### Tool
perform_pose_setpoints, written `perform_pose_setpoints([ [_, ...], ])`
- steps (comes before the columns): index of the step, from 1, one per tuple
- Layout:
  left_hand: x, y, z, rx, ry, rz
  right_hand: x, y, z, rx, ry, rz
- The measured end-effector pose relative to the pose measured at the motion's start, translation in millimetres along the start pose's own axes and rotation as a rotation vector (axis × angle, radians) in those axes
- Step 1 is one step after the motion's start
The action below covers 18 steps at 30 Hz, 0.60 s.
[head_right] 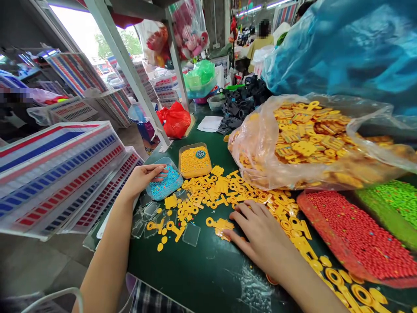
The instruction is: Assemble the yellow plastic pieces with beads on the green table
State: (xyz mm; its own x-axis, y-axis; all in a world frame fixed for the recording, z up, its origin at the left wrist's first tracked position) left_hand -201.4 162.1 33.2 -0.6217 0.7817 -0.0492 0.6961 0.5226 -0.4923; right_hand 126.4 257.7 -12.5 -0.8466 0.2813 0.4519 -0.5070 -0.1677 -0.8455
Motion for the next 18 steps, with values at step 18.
perform_pose_setpoints([
  [18,-3.0,0.4,-3.4,0.095,0.063,0.06,-0.8,1.1,-3.1,0.012,0.017,0.015],
])
Point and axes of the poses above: each hand's wrist, its own x-axis towards the middle knuckle, its own y-axis out of the palm, z = x × y, the point moved 2 cm from there along x, towards the middle knuckle, and after that the axes turned 8 degrees about x, right-handed, at the moved point
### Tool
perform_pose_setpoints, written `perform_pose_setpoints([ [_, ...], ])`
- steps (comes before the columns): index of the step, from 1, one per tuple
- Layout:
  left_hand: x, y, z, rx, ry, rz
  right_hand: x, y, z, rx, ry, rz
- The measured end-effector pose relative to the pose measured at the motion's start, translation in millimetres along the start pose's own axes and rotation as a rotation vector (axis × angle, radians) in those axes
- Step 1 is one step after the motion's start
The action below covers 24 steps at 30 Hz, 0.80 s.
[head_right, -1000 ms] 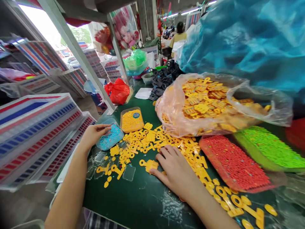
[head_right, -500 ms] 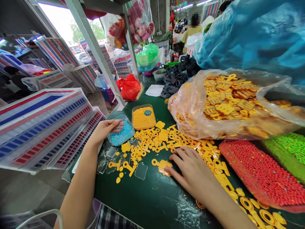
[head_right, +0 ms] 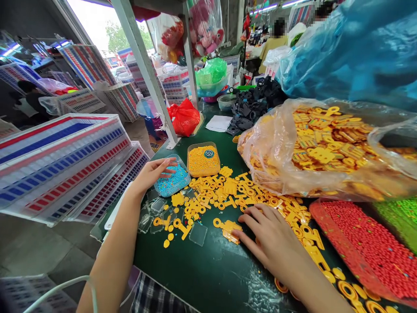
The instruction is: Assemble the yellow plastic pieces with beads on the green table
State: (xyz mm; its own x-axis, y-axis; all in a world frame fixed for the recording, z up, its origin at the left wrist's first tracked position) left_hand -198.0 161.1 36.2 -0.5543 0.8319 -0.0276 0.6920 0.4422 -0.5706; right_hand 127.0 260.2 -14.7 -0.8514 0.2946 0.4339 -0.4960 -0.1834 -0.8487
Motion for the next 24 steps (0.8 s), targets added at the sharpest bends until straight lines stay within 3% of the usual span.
perform_pose_setpoints([
  [6,3,2.2,2,0.312,0.109,-0.153,1,1,0,0.021,-0.015,0.002],
  [16,0,16.4,1,0.626,-0.005,0.073,2,1,1,-0.009,-0.011,0.0],
  [24,-3,16.6,-5,0.568,0.004,0.166,1,2,1,-0.017,0.028,0.04],
])
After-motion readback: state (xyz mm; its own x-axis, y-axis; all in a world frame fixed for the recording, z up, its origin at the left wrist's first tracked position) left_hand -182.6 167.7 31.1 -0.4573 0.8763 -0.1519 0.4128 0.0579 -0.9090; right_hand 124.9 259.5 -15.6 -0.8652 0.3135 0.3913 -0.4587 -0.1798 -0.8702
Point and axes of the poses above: each hand's wrist, its own x-axis towards the middle knuckle, its own y-axis out of the palm, z = x × y, the point moved 2 cm from there along x, towards the middle knuckle, and after that the axes turned 8 degrees about x, right-handed, at the moved point
